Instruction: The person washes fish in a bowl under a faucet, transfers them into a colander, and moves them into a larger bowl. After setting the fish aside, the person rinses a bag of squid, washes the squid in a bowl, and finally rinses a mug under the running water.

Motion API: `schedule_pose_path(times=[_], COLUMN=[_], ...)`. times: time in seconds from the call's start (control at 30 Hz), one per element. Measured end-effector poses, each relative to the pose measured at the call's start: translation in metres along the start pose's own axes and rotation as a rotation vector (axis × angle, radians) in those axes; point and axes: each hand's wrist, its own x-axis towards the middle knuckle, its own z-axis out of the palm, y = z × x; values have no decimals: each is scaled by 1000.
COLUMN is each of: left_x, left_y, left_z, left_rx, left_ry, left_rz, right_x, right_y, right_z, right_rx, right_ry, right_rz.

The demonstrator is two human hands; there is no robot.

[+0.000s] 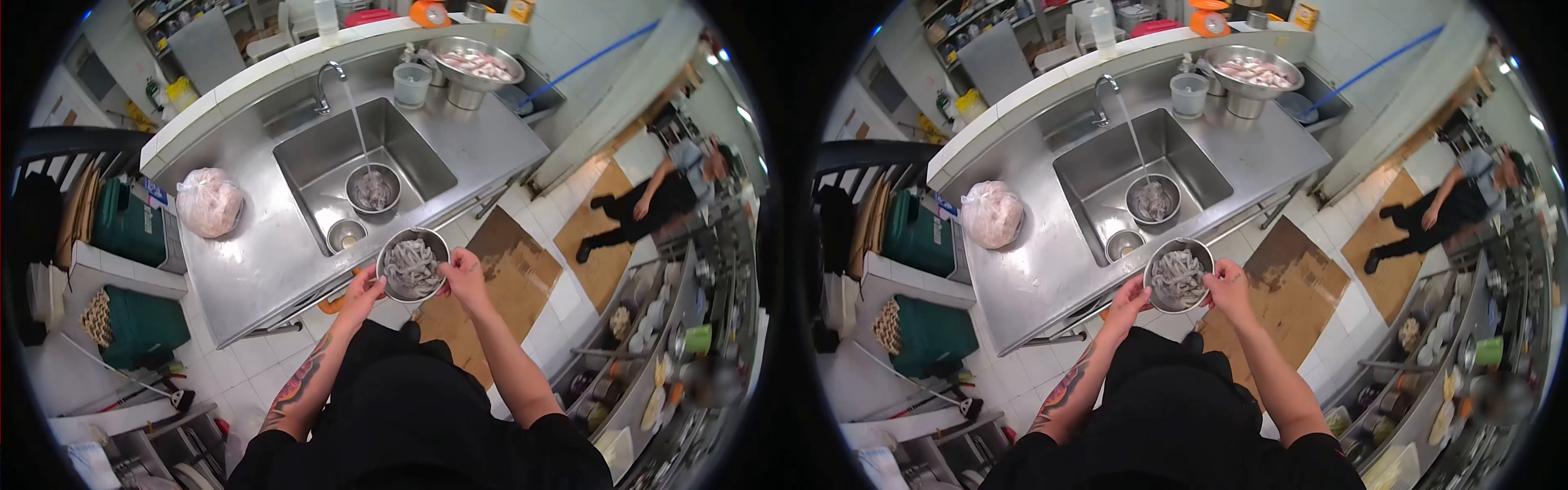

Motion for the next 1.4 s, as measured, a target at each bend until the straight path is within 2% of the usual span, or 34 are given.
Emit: schedule_pose_path(times=[0.1, 0.13, 0.2, 0.27, 0.3, 0.33, 0.37, 0.4, 0.43, 0.47, 0.53, 0.6, 0.63, 0.67, 0.73, 0.77, 0.83, 0.87, 0.9, 0.93, 1.0, 1.07, 1.2, 1.27, 1.33, 1.4], left_x=[56, 75, 114, 171, 204, 237, 262, 281, 299, 319, 353, 379, 396, 414, 446, 453, 470, 473, 472, 471, 474, 482, 489, 482, 477, 480], left_y=[16, 29, 59, 38, 21, 6, -7, -15, -21, -29, -41, -51, -65, -82, -112, -111, -106, -88, -56, -30, -22, -39, -106, -105, -104, -105], left_z=[-12, -15, -23, -55, -74, -92, -104, -108, -110, -112, -124, -135, -146, -159, -182, -190, -203, -199, -187, -175, -157, -144, -122, -120, -125, -130], left_rx=[-23, -34, -87, -146, -398, -653, -811, -830, -862, -889, -938, -658, -657, -661, -255, -261, 391, 388, 617, 847, 874, 995, 985, 966, 799, 782], left_ry=[134, 151, 203, 161, 23, -116, -130, -127, -72, -20, -43, 89, 179, 181, 543, 545, 626, 625, 620, 606, 618, 720, 517, 460, 556, 629], left_rz=[167, 171, 50, 14, -68, -147, -237, -248, -228, -208, -233, -265, -313, -329, -322, -337, -99, -111, -138, -161, -197, -50, -20, -33, 32, -14], right_x=[68, 87, 121, 173, 200, 221, 235, 249, 262, 279, 315, 346, 356, 363, 367, 368, 368, 367, 366, 364, 359, 358, 353, 350, 347, 344], right_y=[-27, -35, -51, -31, -29, -33, -36, -41, -51, -49, -38, -26, -21, -19, -16, -15, -1, 7, 17, 20, 23, 29, 30, 30, 32, 33], right_z=[17, 27, 53, 66, 69, 77, 88, 96, 102, 101, 91, 73, 64, 57, 43, 38, 26, 21, 15, 12, 11, 9, 21, 22, 24, 24], right_rx=[-63, -92, -141, -455, -679, -689, -865, -1042, -1134, -1145, -1173, -1137, -1090, -1093, -968, -947, -958, -962, -969, -970, -974, -946, -904, -870, -851, -830], right_ry=[-62, -66, -74, -145, -178, -180, -117, -57, -121, -126, -78, -48, -11, -14, -41, -49, -62, -64, -67, -67, -94, -119, -129, -207, -191, -177], right_rz=[-20, -54, -91, -322, -339, -333, -446, -562, -411, -398, -324, -344, -378, -362, -216, -93, -95, -111, -197, -188, -153, -168, -186, -148, -163, -176])
